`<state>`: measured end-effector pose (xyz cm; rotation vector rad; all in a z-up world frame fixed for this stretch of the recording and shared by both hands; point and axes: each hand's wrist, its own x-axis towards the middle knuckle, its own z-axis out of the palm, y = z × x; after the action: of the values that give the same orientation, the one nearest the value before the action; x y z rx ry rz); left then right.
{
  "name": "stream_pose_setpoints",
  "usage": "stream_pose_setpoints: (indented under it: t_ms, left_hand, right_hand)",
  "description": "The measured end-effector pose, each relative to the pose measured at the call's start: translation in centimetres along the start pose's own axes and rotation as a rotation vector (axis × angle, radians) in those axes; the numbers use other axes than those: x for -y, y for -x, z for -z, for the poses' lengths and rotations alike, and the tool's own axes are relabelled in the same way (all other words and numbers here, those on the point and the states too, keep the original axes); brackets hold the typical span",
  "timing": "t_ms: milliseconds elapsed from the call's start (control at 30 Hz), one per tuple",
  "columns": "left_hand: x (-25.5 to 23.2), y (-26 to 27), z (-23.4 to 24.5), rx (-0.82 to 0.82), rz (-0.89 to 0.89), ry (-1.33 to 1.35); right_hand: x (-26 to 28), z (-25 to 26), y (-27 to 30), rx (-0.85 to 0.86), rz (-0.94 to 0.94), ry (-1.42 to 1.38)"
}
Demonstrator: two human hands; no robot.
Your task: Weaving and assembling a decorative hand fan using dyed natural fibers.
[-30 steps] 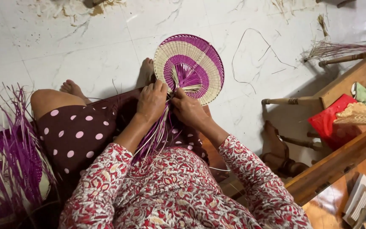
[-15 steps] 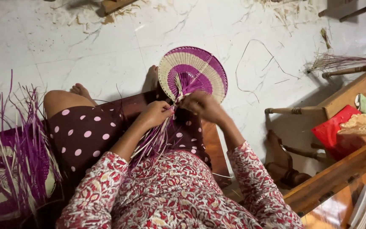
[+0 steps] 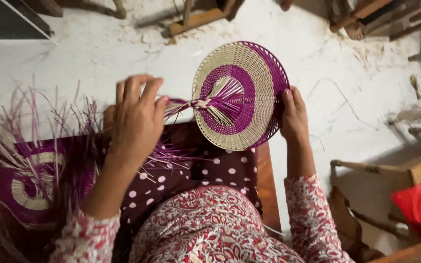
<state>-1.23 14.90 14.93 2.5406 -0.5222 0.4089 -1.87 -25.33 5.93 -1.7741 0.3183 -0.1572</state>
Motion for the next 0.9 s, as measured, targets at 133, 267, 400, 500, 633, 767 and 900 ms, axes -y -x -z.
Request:
stream_pose_setpoints:
  t_ms: [133,267,400,500,633,767,900]
  left_hand:
    - [-2.4,2.3,0.0,0.254,0.320,0.412]
    - [-1.4,2.3,-3.7,0.382,0.588,0.719]
    - [-2.0,1.9,-5.6,-0.199,0.698,1.163]
    - [-1.1,1.7,-6.4,-0.263,0.687,1.158]
    - [-0.1,1.8,-5.9,-0.291,0.636,1.138]
    - [2.4,2.2,-7.6,-0.288,0.490,1.221]
    - [2.4,0.0,-2.5,-0.015,0.462,0.956]
  right_hand:
    - [0.7,-3.0,3.0,-0.049,0.081,0.106]
    - [-3.2,-4.7,4.5,-0.059,-0.069,-0.436]
    - [-3.4,-6.0,6.2,-0.008,-0.118,-0.576]
    - [-1.2,-7.5,7.2,0.027,-0.095,-0.625]
    - [-5.6,-5.8,7.3,0.102,-0.119,-0.668]
    - [-1.0,-6.6,9.7,0.176,-0.079,-0.459]
    - [-5.8,-3.7,11.4,0.118,0.097,0.063]
